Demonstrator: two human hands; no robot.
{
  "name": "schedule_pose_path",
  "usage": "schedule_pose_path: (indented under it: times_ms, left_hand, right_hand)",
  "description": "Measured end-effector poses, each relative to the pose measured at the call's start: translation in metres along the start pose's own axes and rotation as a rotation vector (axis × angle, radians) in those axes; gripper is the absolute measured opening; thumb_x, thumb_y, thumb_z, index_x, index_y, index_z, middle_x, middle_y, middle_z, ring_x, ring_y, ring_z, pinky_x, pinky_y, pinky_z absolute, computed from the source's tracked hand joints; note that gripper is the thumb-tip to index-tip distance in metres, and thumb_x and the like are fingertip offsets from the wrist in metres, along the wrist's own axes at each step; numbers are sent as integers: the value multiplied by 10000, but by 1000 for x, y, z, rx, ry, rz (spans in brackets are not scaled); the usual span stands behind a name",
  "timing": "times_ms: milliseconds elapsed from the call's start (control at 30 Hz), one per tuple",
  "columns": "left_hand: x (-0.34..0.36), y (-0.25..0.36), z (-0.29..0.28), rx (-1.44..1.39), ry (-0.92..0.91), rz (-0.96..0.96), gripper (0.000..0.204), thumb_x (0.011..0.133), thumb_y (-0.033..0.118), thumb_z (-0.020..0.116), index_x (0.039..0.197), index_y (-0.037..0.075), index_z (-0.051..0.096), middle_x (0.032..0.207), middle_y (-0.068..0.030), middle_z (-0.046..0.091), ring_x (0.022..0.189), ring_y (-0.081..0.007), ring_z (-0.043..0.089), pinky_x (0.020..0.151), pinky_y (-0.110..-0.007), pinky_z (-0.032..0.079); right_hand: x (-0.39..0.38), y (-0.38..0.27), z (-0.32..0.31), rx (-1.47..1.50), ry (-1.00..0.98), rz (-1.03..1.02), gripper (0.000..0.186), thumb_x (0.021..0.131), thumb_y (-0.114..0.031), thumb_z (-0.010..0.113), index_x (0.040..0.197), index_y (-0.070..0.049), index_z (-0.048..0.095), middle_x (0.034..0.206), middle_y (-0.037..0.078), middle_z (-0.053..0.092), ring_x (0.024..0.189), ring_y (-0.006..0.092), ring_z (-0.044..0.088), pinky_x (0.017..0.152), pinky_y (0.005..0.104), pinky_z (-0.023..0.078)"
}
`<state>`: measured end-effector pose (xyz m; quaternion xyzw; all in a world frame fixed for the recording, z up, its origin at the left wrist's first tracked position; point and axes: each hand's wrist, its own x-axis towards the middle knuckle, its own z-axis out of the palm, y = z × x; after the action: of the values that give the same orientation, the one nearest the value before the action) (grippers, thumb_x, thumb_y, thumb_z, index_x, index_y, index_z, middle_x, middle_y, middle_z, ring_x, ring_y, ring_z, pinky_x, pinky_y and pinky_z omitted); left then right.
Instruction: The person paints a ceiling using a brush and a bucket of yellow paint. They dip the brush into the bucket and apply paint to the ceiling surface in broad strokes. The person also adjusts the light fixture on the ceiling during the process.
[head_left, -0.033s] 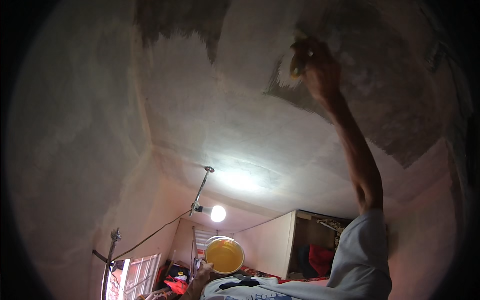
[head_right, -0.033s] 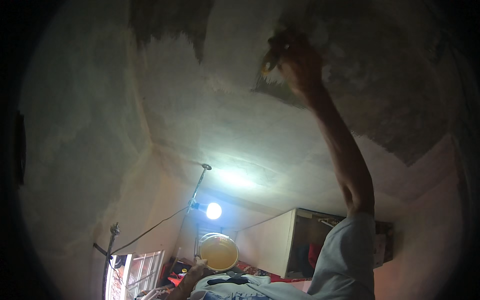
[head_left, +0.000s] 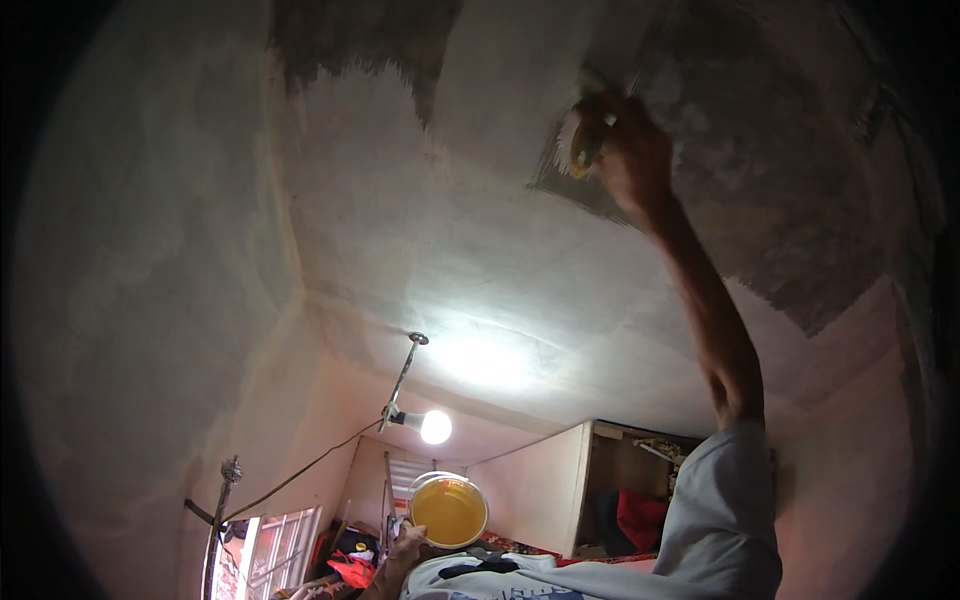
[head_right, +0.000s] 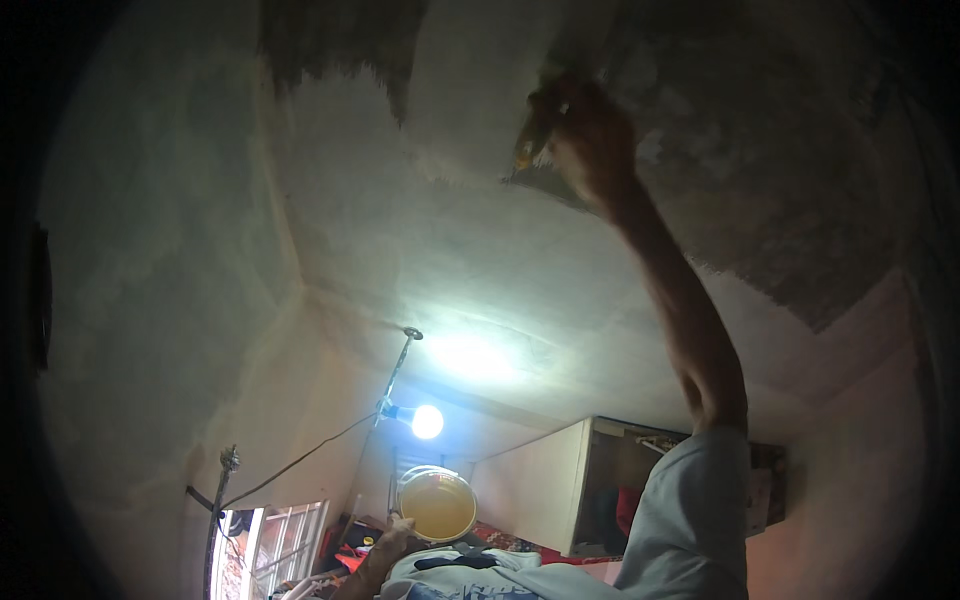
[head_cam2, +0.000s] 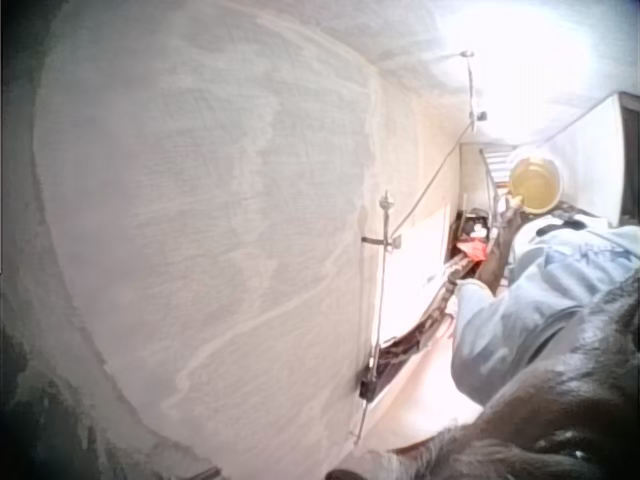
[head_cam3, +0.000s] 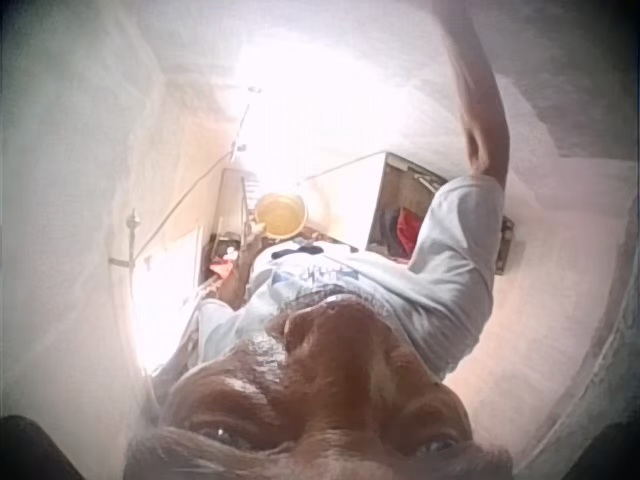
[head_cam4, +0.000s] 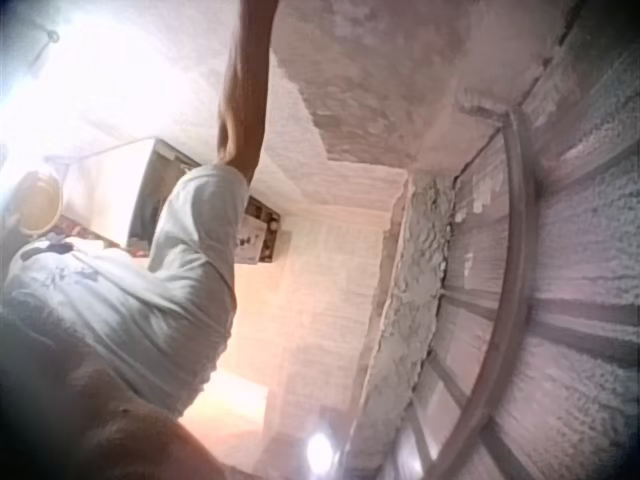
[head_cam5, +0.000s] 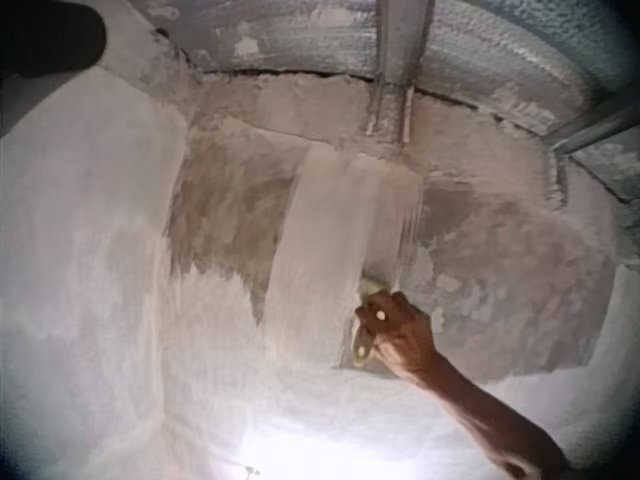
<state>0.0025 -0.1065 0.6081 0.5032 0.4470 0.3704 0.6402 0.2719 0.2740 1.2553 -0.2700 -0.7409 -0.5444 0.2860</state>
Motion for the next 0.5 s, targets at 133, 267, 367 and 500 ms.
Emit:
schedule_pose_path:
  times_ms: [133,267,367,500]
  left_hand:
    - [2,-1,2,0,-15,7,89,820,84,518,752,27,521,774,-151,533,728,-282,524,658,-355,437]
    - [-2,-3,0,4,-14,6,94,819,84,518,745,27,521,769,-150,532,723,-282,522,656,-354,435]
    - [-2,-5,0,7,-7,7,98,819,84,518,739,27,520,765,-149,532,719,-282,521,655,-354,433]
    - [-1,-5,-2,10,-15,10,103,818,84,518,732,27,520,760,-149,531,715,-282,520,653,-353,431]
  right_hand:
    - [-52,-32,21,49,-102,-33,319,648,-124,779,936,-166,649,1011,-12,625,751,166,608,623,299,544]
    - [-85,-62,29,99,-158,-39,287,685,-110,749,930,-159,608,1002,-5,612,723,168,602,586,304,524]
    - [-102,-81,32,157,-263,-27,254,691,-96,745,904,-150,618,1007,-7,630,733,171,617,592,299,531]
    - [-103,-81,25,330,-340,89,193,714,-70,745,857,-138,637,982,11,677,775,175,656,625,295,556]
